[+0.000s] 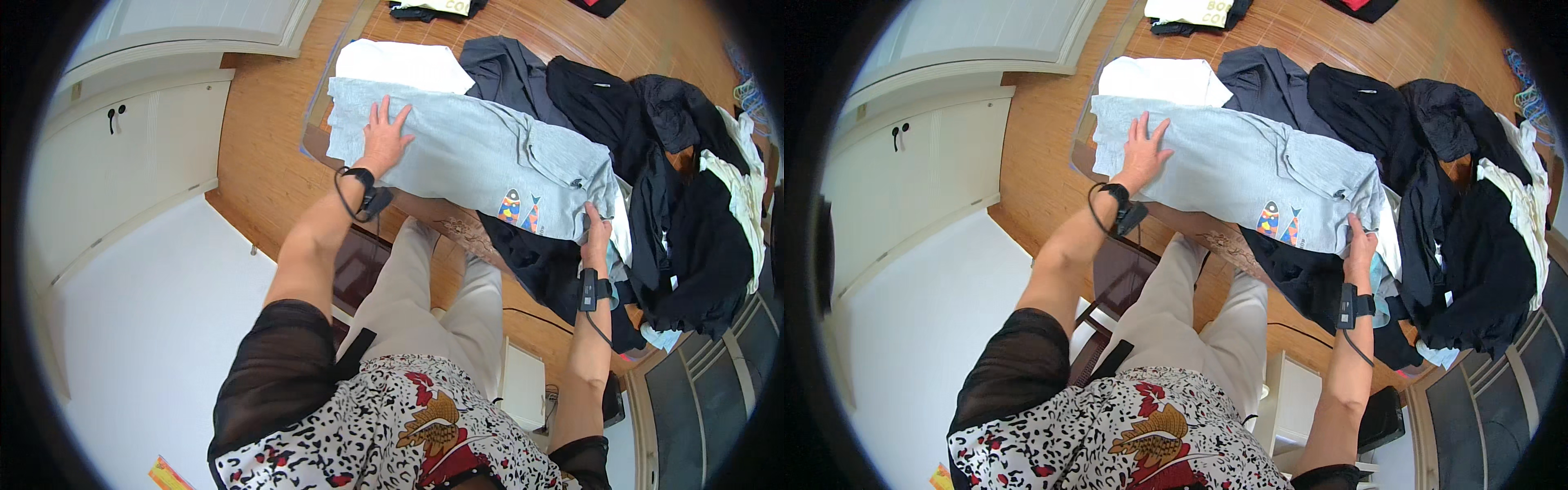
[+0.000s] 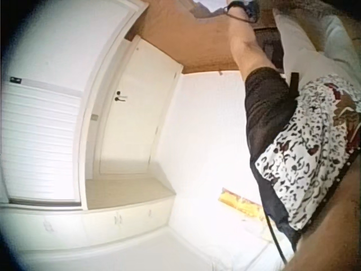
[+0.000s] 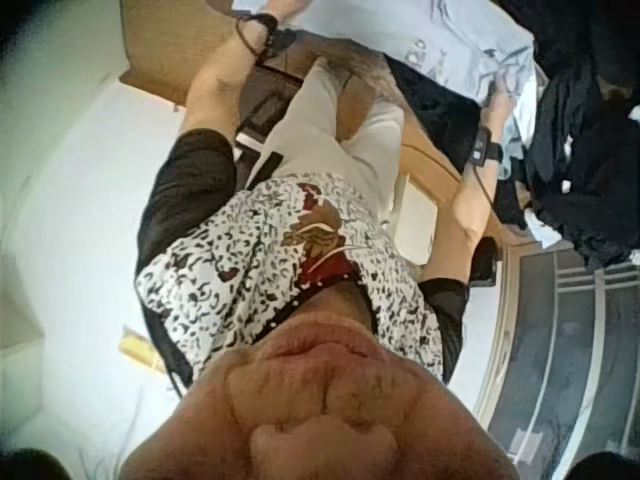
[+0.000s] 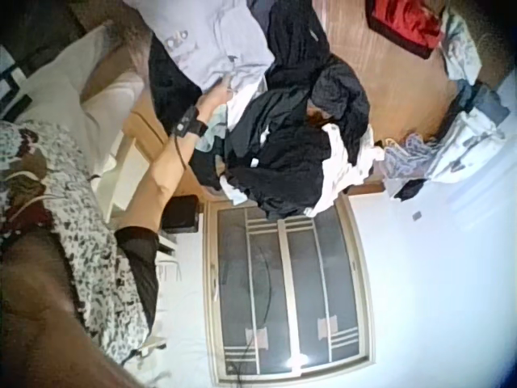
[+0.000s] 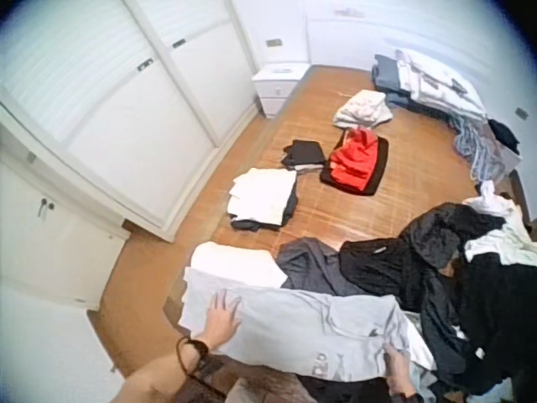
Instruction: The person is folding a white t-shirt and a grey t-shirt on a table.
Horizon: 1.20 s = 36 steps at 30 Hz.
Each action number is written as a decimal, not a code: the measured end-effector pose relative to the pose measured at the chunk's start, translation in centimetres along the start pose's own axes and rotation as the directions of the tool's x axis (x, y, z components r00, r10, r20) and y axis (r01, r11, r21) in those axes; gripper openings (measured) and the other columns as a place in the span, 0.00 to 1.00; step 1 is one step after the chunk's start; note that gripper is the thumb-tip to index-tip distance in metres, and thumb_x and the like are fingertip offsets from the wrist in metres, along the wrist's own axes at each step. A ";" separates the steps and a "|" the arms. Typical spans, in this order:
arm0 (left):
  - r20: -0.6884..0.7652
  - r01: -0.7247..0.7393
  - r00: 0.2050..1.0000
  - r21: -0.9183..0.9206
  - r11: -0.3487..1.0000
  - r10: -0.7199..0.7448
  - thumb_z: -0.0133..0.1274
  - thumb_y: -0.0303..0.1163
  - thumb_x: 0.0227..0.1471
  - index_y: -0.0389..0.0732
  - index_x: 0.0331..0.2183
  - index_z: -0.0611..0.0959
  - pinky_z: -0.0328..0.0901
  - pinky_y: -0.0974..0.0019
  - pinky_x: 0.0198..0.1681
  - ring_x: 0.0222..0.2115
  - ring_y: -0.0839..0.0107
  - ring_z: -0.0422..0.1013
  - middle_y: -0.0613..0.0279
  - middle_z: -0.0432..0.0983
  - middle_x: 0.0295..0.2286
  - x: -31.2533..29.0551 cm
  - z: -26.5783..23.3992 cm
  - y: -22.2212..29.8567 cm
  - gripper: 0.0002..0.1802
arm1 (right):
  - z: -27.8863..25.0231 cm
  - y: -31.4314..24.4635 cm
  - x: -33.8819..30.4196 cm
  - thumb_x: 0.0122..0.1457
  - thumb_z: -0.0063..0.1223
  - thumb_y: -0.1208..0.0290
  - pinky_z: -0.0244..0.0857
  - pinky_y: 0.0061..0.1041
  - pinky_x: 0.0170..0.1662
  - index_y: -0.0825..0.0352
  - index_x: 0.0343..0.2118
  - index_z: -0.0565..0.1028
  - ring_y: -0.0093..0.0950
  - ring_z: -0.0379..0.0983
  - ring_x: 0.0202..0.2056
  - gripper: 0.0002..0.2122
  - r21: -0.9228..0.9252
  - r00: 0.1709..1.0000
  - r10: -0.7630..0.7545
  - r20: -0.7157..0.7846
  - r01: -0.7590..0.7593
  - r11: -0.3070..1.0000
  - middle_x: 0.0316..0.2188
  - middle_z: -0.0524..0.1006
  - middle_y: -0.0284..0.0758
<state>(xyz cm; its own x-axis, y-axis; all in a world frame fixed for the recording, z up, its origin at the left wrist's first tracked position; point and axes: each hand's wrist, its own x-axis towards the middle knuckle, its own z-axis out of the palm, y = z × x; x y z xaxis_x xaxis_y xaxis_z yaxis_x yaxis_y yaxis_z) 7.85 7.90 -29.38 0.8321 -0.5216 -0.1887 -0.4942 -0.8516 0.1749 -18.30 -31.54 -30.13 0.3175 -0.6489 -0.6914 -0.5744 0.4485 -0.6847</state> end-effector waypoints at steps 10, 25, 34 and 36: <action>0.135 0.120 0.984 -0.008 0.993 -0.118 0.63 0.42 0.39 0.55 0.61 0.53 0.54 0.36 0.53 0.55 0.25 0.42 0.37 0.44 0.58 1.9 0.9 0.2 0.51 | 4.9 -5.0 -8.3 0.49 0.60 0.74 0.63 0.21 0.40 0.74 0.38 0.74 0.22 0.71 0.34 0.14 0.138 0.942 -0.278 0.188 0.255 0.957 0.35 0.76 0.32; 0.328 0.354 0.911 -0.933 -0.069 0.249 0.52 0.37 0.53 0.39 0.61 0.51 0.58 0.68 0.51 0.51 0.71 0.59 0.57 0.61 0.52 -0.6 -12.0 -4.4 0.41 | 32.5 -5.7 -23.7 0.40 0.55 0.84 0.55 0.34 0.58 0.78 0.47 0.67 0.48 0.56 0.57 0.26 -0.244 0.458 -0.593 0.662 0.880 0.407 0.59 0.55 0.52; 0.375 0.374 0.926 -0.927 0.034 0.050 0.50 0.22 0.43 0.34 0.58 0.59 0.59 0.70 0.50 0.46 0.72 0.64 0.57 0.66 0.48 -2.5 -2.2 -20.6 0.38 | 42.0 0.9 -24.8 0.48 0.57 0.71 0.57 0.38 0.55 0.70 0.48 0.63 0.56 0.56 0.55 0.24 -0.261 0.363 -0.210 0.908 0.881 0.395 0.60 0.47 0.59; 0.544 0.533 0.834 -0.838 0.118 0.090 0.52 0.26 0.46 0.33 0.55 0.63 0.60 0.71 0.47 0.44 0.73 0.65 0.59 0.68 0.46 -2.1 -0.7 -21.6 0.33 | 40.9 1.8 -23.5 0.48 0.56 0.72 0.57 0.38 0.56 0.72 0.49 0.64 0.55 0.57 0.55 0.24 -0.276 0.424 -0.174 0.889 0.798 0.536 0.59 0.48 0.60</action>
<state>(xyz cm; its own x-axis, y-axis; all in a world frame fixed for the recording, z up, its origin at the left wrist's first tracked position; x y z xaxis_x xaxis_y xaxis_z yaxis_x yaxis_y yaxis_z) 17.00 27.44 -32.06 0.5126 -0.5402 -0.6673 0.5962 -0.3353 0.7294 4.13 9.65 -24.52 0.9053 0.1926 -0.3785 -0.2625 -0.4467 -0.8553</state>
